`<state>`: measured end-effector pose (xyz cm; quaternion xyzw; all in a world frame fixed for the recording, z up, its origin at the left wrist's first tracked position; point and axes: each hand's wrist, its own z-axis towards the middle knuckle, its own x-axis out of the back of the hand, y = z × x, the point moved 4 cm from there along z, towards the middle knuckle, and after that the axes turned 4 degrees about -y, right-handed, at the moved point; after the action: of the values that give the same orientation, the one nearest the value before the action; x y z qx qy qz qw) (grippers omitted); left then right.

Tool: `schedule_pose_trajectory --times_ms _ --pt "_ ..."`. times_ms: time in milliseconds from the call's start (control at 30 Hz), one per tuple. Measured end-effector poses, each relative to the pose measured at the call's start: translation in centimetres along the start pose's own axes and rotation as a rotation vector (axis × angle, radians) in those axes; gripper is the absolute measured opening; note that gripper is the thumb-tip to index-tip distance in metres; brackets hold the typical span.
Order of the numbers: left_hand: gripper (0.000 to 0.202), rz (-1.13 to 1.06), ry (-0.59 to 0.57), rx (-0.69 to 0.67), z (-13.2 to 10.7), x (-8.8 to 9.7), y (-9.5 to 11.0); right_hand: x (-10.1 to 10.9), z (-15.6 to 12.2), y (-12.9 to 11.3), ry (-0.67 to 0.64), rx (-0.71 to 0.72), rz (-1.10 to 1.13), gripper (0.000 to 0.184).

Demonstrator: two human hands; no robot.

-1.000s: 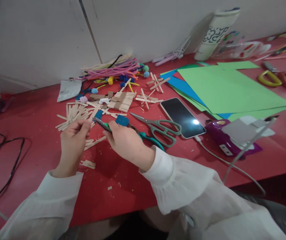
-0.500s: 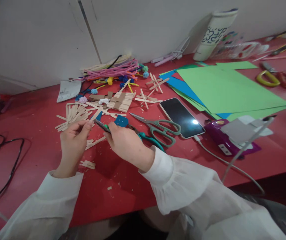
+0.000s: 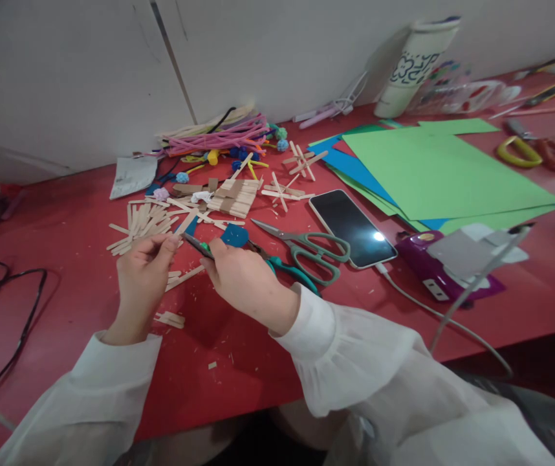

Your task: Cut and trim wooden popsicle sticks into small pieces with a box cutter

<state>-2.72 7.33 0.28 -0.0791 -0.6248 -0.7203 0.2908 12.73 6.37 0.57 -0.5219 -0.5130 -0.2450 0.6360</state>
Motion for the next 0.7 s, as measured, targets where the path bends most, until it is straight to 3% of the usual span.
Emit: schedule_pose_trajectory --times_ms 200,433,600,700 --pt "0.019 0.068 0.001 -0.051 -0.1 0.2 0.5 0.0 -0.1 0.1 -0.001 -0.003 0.036 0.02" --pt "0.016 0.158 -0.02 -0.212 -0.2 0.2 1.2 -0.2 -0.2 0.0 -0.011 0.011 0.045 0.021" --pt "0.016 0.135 -0.061 -0.134 0.0 0.2 0.7 0.0 0.1 0.0 -0.019 0.009 0.138 0.014" --pt "0.017 0.069 -0.06 -0.052 0.1 0.3 0.3 0.0 0.2 0.2 -0.082 -0.027 0.42 0.019"
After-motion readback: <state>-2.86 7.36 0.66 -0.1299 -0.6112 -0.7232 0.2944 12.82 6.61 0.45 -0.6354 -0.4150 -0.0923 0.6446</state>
